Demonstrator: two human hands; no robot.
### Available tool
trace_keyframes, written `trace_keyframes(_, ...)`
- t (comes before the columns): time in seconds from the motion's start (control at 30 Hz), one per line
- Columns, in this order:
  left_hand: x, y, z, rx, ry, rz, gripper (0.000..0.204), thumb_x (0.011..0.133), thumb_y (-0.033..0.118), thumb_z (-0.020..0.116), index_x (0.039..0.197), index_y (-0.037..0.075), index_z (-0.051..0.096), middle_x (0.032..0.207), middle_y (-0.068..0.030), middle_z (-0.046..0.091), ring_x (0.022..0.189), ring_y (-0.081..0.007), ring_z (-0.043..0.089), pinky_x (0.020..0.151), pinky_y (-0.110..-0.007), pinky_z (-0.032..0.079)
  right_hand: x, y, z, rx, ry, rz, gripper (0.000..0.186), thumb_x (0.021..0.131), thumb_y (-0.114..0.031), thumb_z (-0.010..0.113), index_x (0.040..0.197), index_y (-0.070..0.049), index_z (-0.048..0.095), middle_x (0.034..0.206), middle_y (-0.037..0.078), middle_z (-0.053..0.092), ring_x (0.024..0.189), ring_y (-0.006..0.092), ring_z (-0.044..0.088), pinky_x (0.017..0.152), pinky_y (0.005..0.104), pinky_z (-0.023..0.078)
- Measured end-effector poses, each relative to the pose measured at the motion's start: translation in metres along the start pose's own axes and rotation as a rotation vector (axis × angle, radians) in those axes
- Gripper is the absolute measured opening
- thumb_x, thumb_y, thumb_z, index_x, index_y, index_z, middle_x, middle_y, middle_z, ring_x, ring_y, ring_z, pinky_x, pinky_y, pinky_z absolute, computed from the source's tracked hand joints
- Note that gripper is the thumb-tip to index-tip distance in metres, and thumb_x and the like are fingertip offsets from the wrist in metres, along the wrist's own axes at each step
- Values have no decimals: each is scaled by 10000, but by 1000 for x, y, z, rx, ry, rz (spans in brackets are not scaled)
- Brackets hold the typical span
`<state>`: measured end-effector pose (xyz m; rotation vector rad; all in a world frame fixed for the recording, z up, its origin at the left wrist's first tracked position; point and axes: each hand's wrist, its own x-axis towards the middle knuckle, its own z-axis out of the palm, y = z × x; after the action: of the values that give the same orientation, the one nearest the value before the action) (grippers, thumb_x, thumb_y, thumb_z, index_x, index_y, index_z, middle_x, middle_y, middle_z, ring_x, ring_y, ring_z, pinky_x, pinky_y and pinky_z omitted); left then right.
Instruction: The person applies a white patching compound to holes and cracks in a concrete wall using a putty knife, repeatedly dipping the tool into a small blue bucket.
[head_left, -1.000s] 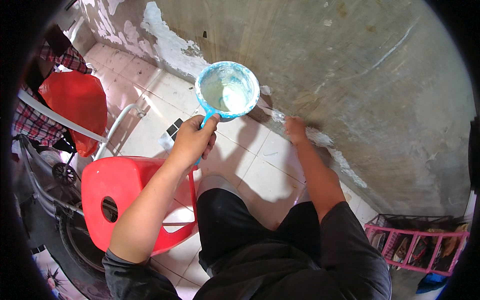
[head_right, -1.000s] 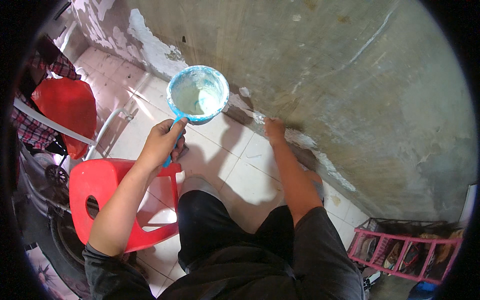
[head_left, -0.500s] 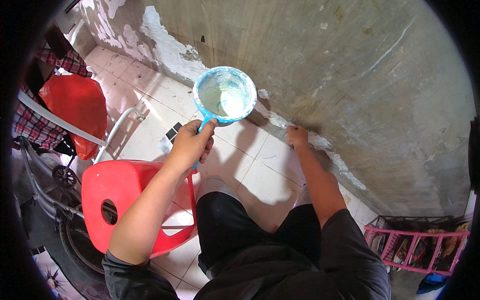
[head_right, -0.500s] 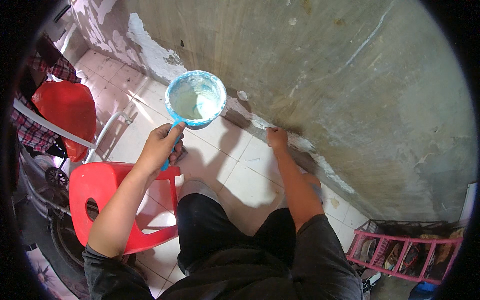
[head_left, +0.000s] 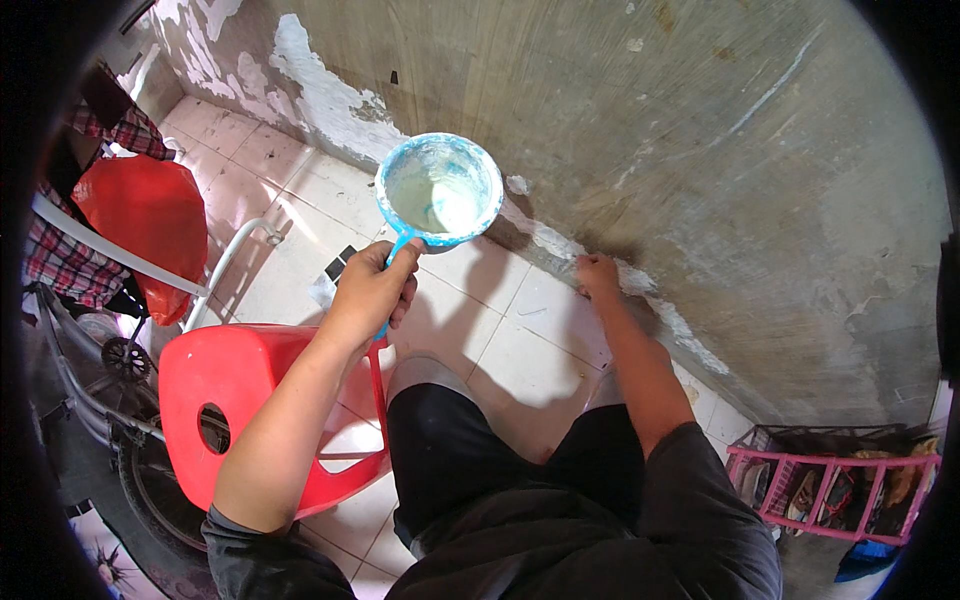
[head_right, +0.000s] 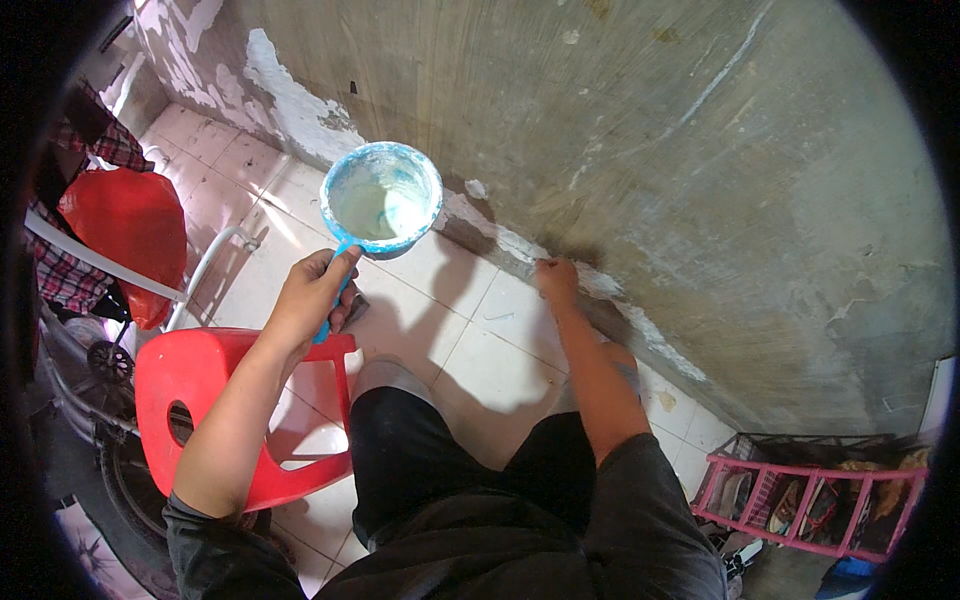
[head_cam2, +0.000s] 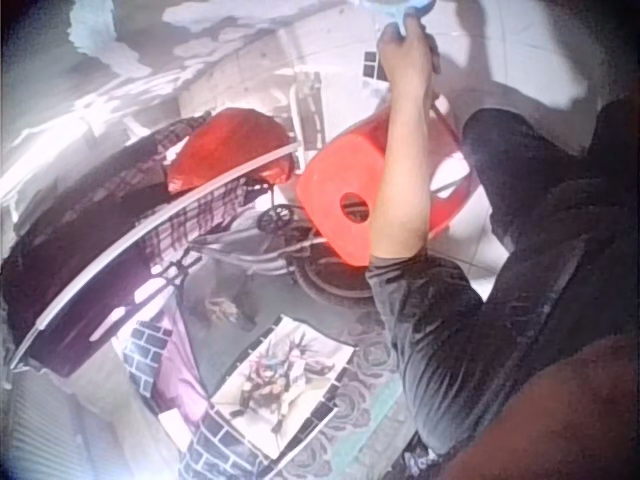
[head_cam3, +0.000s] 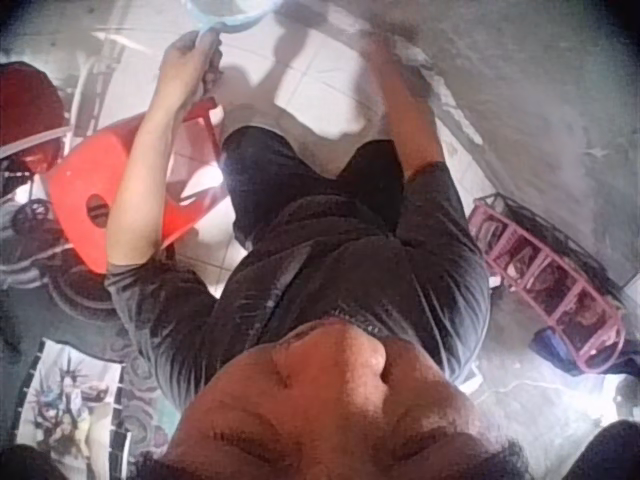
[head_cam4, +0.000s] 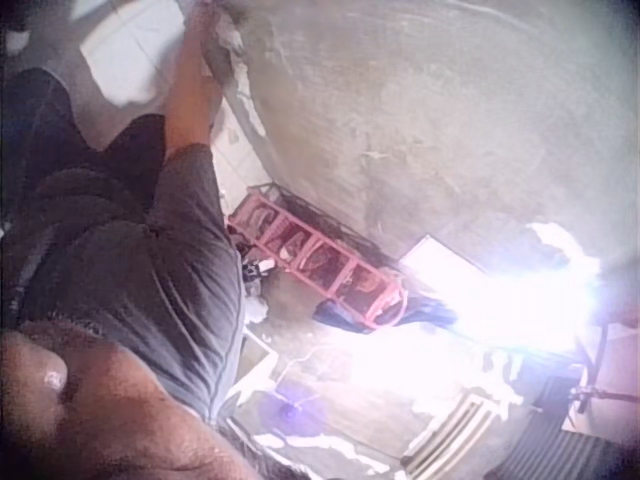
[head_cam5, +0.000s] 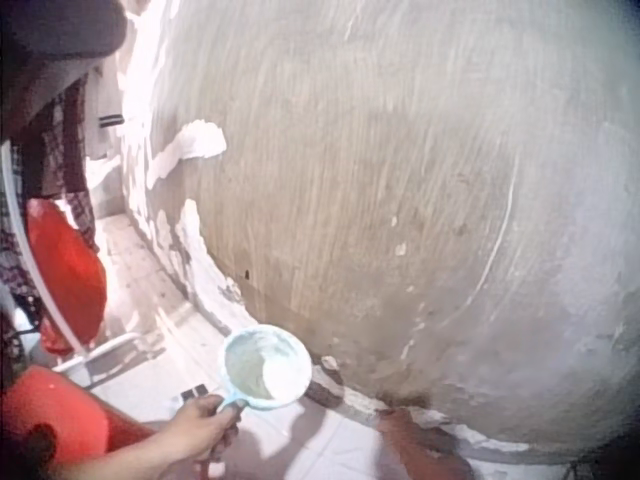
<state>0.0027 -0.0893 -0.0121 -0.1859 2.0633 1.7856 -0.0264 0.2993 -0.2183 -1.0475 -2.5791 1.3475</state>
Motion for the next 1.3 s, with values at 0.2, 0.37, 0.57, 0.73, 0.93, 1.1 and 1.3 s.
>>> trace_keyframes(0.2,-2,-6,-7,-23,-6,-3,430,967,442,598,851,29,561,613,-21,519,436,-86,447,397,-235,346,-23,-4,-45,123,-14,-24,268,877,-252,663,971,-4,624,673,73,586,458,140,492,399,316,411)
trace_keyframes(0.37,-5,-2,-7,-9,-5,-16,422,964,436,605,855,32,559,605,-16,511,438,-87,449,400,-238,347,-26,-18,13,-10,-101,-24,319,857,-285,682,977,5,624,755,108,634,517,188,579,421,341,459)
trace_keyframes(0.57,4,1,4,-8,-36,15,418,961,433,610,852,33,554,614,-20,513,436,-90,444,404,-238,341,31,19,18,-140,80,-115,330,852,-317,680,941,-3,634,749,124,657,586,219,649,494,359,504)
trace_keyframes(0.73,-5,-9,-10,-48,-14,-11,417,959,425,617,857,27,548,610,-21,510,434,-95,437,400,-242,330,-20,-20,-22,217,-93,26,331,853,-325,688,945,-10,648,732,110,650,622,203,648,470,352,497)
trace_keyframes(0.93,-3,-2,-5,-29,-28,-10,414,960,423,615,869,24,553,612,-18,508,439,-90,433,399,-241,328,-9,-14,8,83,-48,-20,302,863,-306,679,939,-16,642,742,109,636,566,196,623,439,360,491)
trace_keyframes(1.1,1,-3,1,-17,5,2,414,963,427,609,870,27,556,609,-10,507,445,-83,433,403,-235,334,2,1,0,49,53,-19,287,867,-294,663,918,-13,632,728,100,647,533,215,614,458,366,497)
trace_keyframes(1.3,-8,-4,-7,-5,8,-22,421,962,435,608,851,32,560,612,-13,513,443,-84,440,404,-240,344,-26,7,-21,100,-48,-112,223,871,-267,671,908,-54,616,676,54,593,497,154,542,406,305,419)
